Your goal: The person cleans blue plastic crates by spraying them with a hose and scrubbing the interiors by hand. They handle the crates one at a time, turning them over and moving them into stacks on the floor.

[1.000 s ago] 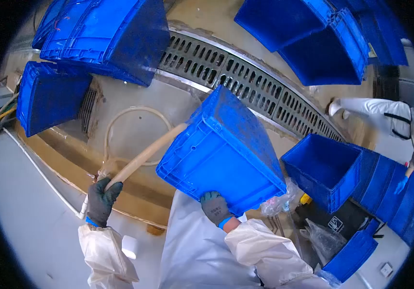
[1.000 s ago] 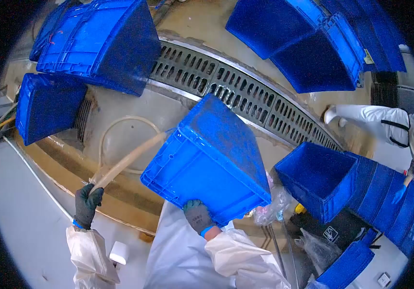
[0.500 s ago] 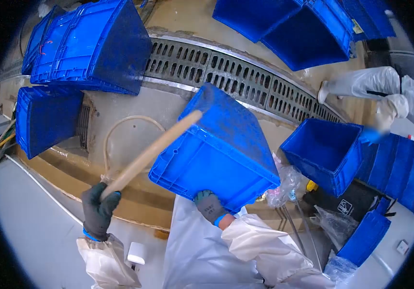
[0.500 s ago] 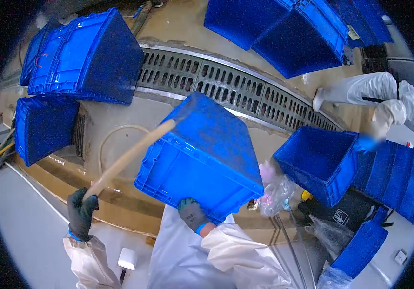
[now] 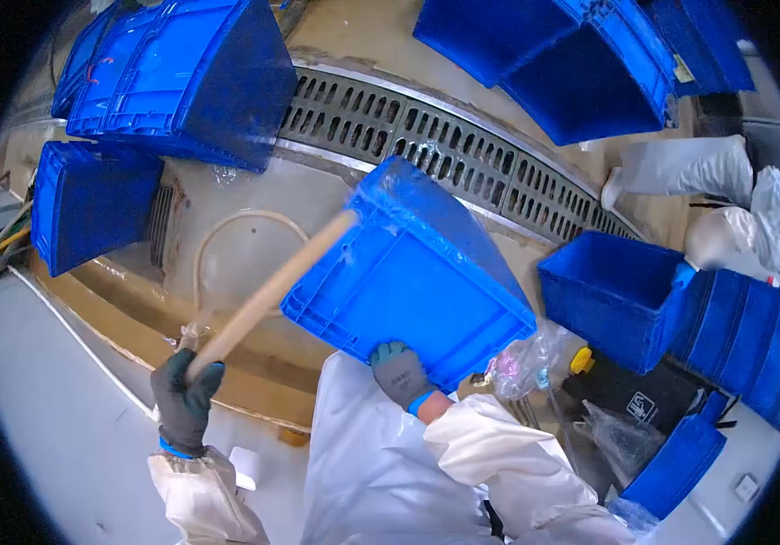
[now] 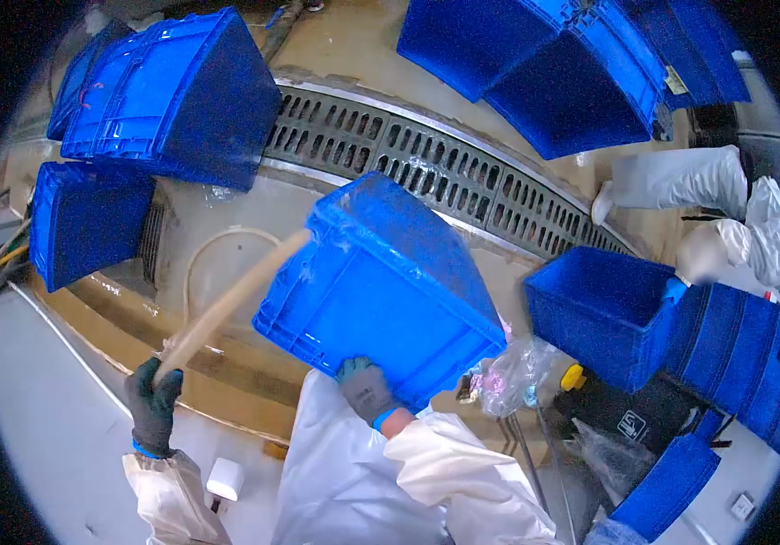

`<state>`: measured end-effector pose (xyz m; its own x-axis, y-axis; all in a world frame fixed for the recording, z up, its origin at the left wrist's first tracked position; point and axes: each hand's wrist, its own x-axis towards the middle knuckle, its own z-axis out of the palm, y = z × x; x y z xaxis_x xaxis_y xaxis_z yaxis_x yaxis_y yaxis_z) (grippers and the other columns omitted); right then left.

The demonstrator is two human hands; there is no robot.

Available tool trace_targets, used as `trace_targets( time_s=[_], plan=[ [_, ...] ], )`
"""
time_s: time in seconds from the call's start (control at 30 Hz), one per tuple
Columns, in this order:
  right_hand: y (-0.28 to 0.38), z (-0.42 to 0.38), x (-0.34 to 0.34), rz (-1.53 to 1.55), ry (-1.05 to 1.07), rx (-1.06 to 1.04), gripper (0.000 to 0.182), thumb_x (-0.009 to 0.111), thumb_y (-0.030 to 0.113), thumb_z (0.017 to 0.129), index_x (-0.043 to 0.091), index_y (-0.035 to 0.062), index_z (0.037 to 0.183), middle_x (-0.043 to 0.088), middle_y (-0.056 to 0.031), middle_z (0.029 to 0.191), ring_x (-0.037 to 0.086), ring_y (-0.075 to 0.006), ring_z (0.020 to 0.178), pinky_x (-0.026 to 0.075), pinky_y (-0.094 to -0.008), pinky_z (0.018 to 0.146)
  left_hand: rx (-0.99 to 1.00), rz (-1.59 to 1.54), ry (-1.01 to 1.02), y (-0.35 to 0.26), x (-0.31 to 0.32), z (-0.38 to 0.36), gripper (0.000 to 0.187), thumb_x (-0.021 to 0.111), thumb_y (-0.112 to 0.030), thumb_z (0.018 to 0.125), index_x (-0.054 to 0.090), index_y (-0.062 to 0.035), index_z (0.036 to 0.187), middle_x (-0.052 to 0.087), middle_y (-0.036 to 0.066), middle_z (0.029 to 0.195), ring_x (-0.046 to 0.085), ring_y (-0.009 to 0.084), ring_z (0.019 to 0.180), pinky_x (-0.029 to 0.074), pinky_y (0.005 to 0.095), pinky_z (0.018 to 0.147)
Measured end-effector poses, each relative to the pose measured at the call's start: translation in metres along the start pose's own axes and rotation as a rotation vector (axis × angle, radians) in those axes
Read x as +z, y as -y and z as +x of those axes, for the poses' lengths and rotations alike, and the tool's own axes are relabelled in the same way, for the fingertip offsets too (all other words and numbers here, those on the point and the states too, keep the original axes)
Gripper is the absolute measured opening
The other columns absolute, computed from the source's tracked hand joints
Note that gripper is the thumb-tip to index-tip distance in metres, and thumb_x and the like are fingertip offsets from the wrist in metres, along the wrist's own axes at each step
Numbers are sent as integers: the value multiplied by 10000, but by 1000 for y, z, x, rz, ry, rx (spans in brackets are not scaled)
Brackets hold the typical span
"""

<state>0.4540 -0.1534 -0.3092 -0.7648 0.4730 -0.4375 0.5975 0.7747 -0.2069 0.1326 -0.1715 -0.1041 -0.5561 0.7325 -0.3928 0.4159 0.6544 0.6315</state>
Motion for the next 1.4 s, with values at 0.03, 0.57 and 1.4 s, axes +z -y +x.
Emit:
trace_targets(
  time_s=[0.03,0.57,1.4],
  plan=[
    [-8,2,-9,21,-6,13,170,586,212,826,630,105,951,599,-105,958,588,-270,908,490,-398,707,-48,-17,-56,9,-2,-3,272,765,-213,782,636,26,782,490,52,563,446,118,553,376,302,515],
    [-258,53,-148,37,-408,413,247,664,90,663,590,44,894,598,-204,932,573,-410,902,483,-469,764,118,234,-11,20,74,-61,338,824,-329,713,648,-41,702,576,128,597,573,297,551,431,386,536],
    [-309,-107,27,1219,-531,926,381,691,19,696,657,-2,1076,705,-93,1000,649,-196,858,518,-348,783,-10,545,452,0,252,30,455,629,-563,818,720,-117,839,690,144,764,672,354,750,504,478,695]
  ],
)
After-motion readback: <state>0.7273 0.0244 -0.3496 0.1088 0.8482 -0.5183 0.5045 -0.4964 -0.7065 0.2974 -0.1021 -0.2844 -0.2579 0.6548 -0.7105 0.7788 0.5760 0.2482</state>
